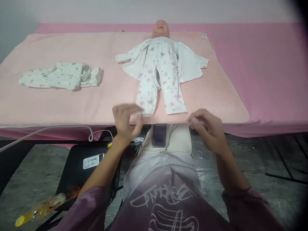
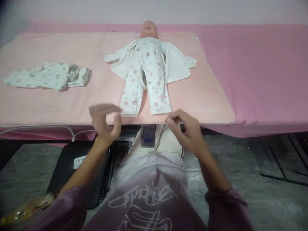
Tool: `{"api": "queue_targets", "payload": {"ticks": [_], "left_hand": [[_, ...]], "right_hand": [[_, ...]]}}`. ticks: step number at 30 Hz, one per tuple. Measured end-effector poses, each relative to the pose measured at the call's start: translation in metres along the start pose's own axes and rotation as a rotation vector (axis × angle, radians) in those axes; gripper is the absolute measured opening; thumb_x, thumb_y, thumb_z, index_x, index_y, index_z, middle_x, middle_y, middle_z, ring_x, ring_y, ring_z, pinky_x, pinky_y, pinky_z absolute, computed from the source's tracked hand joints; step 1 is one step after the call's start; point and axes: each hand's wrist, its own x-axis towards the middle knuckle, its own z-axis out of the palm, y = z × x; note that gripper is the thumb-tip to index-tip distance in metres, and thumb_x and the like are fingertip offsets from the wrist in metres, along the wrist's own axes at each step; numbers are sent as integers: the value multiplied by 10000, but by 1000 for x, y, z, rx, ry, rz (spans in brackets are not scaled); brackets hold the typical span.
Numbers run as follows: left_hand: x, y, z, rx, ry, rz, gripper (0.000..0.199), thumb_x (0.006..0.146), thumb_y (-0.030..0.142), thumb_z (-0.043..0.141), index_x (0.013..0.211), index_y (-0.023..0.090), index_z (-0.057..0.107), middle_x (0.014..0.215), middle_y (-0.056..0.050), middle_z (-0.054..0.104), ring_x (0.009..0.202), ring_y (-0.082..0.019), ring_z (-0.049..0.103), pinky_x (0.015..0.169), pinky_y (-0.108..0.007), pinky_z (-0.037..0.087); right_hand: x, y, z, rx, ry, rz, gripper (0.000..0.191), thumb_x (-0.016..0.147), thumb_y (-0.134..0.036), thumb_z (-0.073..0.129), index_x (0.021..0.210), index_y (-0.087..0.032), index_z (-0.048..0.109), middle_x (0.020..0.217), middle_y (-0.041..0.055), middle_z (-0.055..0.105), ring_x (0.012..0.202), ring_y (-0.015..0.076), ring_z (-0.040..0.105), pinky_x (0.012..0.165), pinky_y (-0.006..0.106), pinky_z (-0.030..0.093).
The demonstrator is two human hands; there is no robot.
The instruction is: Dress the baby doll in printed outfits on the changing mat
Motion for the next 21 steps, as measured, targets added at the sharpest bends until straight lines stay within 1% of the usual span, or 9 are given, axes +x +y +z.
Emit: {"api": "queue_targets", "payload": {"ticks": [3, 5, 7, 9, 10, 11, 13, 17, 21], "left_hand": [[93, -25, 25, -36, -103, -77, 347, 1169, 523, 495, 1243, 240, 680, 1279, -101, 710, 1274, -302, 686, 1200, -568, 490], [149, -53, 56, -39, -229, -114, 475, 1182, 596, 476, 1352, 186, 644, 1420, -111, 656, 1425, -319, 600, 1261, -566, 419], [192, -85, 93, -26, -299, -108, 615, 1218, 546, 268, 1411, 78, 618, 1474, -124, 604, 1518, -328, 531, 1255, -575, 354], [218, -114, 128, -61, -317, -211, 431, 1128, 617, 555, 1299, 258, 719, 1472, -96, 684, 1436, -323, 555, 1250, -587, 426], [225, -126, 143, -70, -349, -273, 406, 1119, 620, 554, 1230, 277, 740, 1421, -87, 719, 1428, -289, 542, 1253, -560, 418], [228, -137, 156, -81, -382, -310, 447, 1142, 584, 498, 1192, 221, 752, 1411, -96, 733, 1430, -223, 544, 1268, -480, 381], [226, -152, 173, -63, -393, -322, 488, 1183, 495, 427, 1235, 122, 736, 1458, -154, 702, 1444, -171, 528, 1271, -416, 330], [205, -170, 187, 30, -325, -277, 355, 1164, 388, 577, 1458, 202, 648, 1625, -193, 569, 1555, -375, 445, 1259, -573, 321], [203, -191, 192, 15, -227, -343, 476, 1136, 540, 577, 1504, 238, 589, 1591, -202, 552, 1559, -426, 406, 1275, -626, 274]], "right_hand": [[77, -10, -8, -153, 19, -123, 328, 1171, -522, 560, 1108, -234, 705, 1059, 63, 742, 987, 218, 734, 926, 414, 626], [136, -6, -4, -242, -31, -197, 347, 1177, -535, 533, 1170, -227, 691, 1166, 72, 747, 1128, 248, 728, 1011, 450, 615], [197, 7, 7, -319, -66, -258, 271, 1177, -468, 544, 1194, -237, 684, 1265, 75, 736, 1234, 272, 697, 1066, 476, 595], [253, 24, 22, -396, -88, -266, 176, 1134, -397, 643, 1218, -247, 678, 1365, 97, 709, 1308, 296, 656, 1135, 497, 552], [278, 34, 31, -425, -133, -247, 223, 1122, -414, 672, 1260, -239, 662, 1422, 109, 685, 1356, 313, 624, 1182, 520, 517], [300, 45, 40, -445, -181, -233, 284, 1115, -441, 683, 1290, -219, 647, 1443, 125, 669, 1391, 326, 596, 1215, 539, 483], [337, 65, 56, -479, -254, -208, 374, 1108, -485, 689, 1305, -173, 633, 1437, 159, 647, 1409, 336, 563, 1250, 557, 438], [381, 95, 80, -495, -217, -219, 343, 1113, -484, 669, 1262, -177, 642, 1403, 165, 617, 1353, 321, 563, 1233, 542, 451], [405, 107, 91, -473, -162, -214, 227, 1129, -430, 625, 1161, -208, 667, 1352, 147, 639, 1343, 306, 550, 1223, 520, 455]]}}
